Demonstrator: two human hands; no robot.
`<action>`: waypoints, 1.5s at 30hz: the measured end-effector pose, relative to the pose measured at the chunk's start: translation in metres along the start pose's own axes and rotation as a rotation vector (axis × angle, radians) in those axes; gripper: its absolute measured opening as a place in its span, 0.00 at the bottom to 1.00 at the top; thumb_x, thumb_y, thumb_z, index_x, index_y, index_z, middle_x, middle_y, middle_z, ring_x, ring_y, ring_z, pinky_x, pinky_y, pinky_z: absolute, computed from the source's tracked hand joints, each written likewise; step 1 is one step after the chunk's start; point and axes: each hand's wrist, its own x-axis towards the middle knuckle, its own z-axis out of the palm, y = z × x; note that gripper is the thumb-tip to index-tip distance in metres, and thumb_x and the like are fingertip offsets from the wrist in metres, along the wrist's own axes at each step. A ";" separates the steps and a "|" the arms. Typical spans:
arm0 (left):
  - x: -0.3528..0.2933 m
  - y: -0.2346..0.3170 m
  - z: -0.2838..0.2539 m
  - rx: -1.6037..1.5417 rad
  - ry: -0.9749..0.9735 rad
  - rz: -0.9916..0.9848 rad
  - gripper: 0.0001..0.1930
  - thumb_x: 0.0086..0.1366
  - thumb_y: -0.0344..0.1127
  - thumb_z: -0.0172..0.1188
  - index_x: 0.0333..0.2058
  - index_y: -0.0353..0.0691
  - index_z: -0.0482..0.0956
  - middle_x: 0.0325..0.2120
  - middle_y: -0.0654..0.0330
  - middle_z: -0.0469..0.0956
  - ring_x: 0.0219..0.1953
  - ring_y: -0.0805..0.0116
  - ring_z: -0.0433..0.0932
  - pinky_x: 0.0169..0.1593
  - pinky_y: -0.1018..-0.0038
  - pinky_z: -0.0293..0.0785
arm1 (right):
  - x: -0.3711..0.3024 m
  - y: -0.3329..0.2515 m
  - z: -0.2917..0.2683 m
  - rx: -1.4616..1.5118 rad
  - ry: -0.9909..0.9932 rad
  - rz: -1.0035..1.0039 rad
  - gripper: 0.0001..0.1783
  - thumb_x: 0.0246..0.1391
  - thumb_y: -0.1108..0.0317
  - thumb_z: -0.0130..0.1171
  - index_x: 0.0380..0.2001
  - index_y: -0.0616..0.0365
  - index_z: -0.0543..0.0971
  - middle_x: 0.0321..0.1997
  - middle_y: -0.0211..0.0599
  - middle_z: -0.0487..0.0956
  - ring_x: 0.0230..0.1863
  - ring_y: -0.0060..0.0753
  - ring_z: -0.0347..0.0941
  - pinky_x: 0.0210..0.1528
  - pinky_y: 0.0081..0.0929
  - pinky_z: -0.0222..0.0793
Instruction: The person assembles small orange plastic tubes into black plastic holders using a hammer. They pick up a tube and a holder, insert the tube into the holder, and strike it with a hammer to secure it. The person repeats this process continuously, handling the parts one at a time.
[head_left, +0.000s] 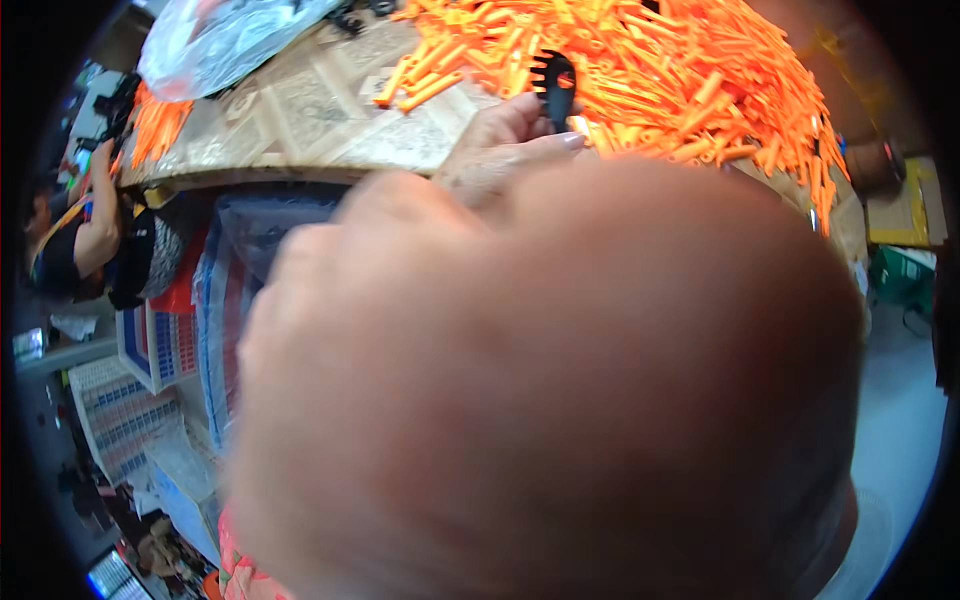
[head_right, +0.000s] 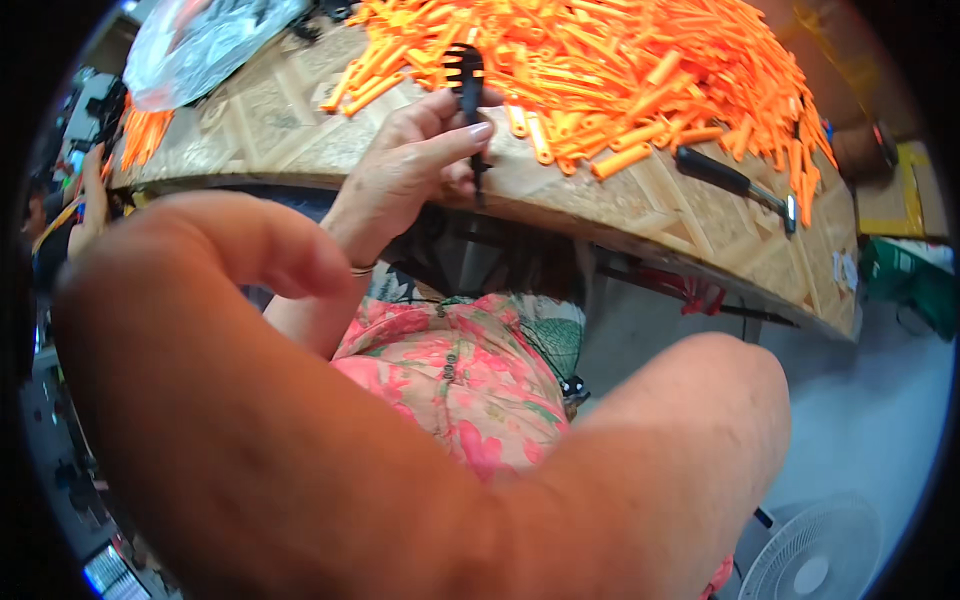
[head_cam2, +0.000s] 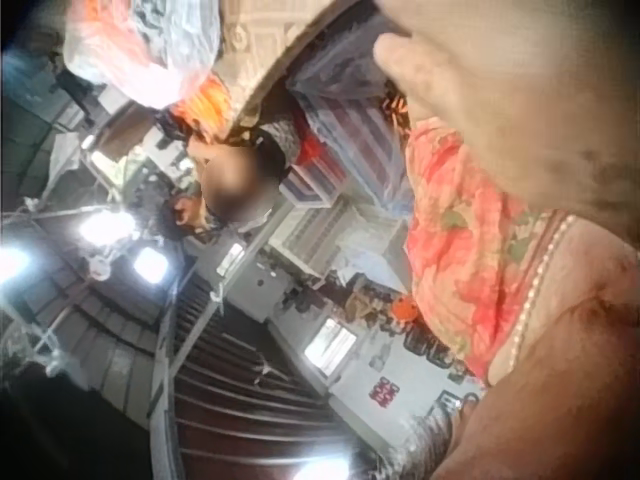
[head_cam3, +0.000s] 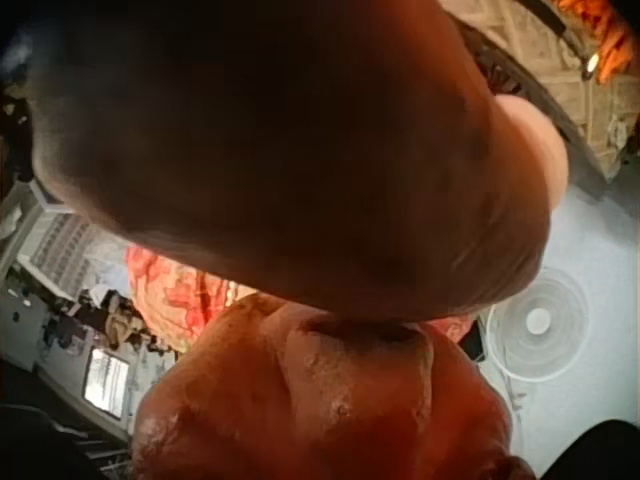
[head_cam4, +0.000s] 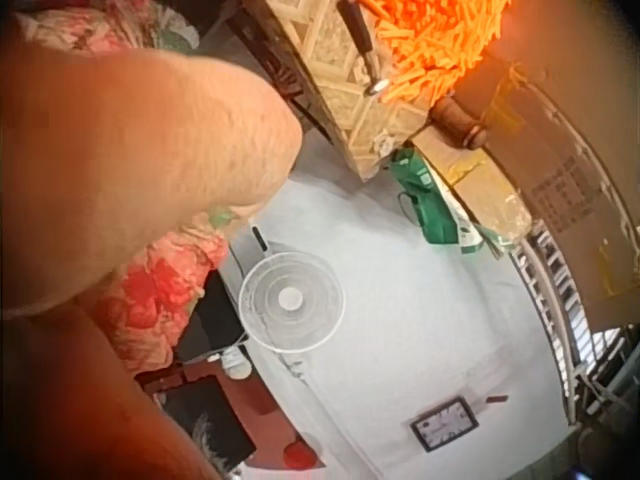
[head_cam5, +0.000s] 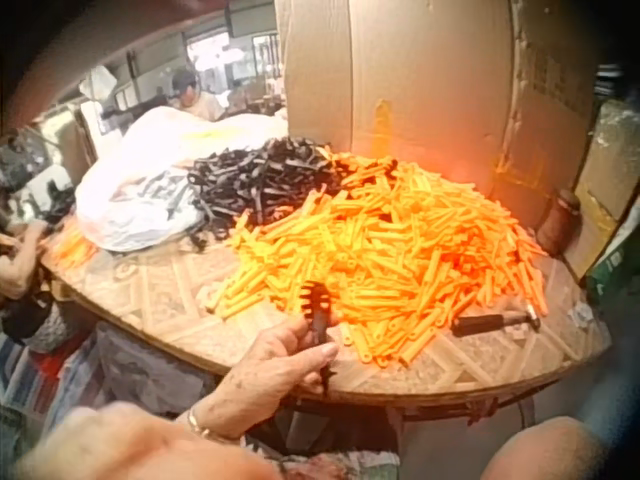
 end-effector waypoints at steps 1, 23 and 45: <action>-0.006 0.008 0.003 0.018 -0.011 -0.011 0.21 0.63 0.40 0.61 0.53 0.39 0.71 0.28 0.71 0.72 0.24 0.87 0.69 0.30 0.87 0.70 | 0.001 -0.001 -0.002 -0.007 0.013 -0.005 0.11 0.50 0.64 0.58 0.38 0.54 0.78 0.34 0.40 0.79 0.39 0.43 0.77 0.37 0.40 0.73; -0.010 -0.016 -0.041 -0.507 -0.121 -0.006 0.20 0.72 0.35 0.48 0.54 0.24 0.66 0.51 0.44 0.74 0.53 0.58 0.77 0.42 0.80 0.83 | -0.062 0.206 0.083 -0.278 0.922 1.121 0.13 0.56 0.64 0.59 0.45 0.49 0.77 0.43 0.37 0.75 0.43 0.42 0.77 0.43 0.40 0.74; -0.015 -0.023 -0.015 -0.144 0.072 0.121 0.19 0.72 0.44 0.50 0.53 0.38 0.76 0.34 0.65 0.74 0.30 0.81 0.75 0.38 0.85 0.73 | -0.009 0.104 0.140 0.887 1.507 0.549 0.04 0.62 0.73 0.53 0.39 0.60 0.74 0.31 0.31 0.81 0.32 0.17 0.77 0.31 0.16 0.69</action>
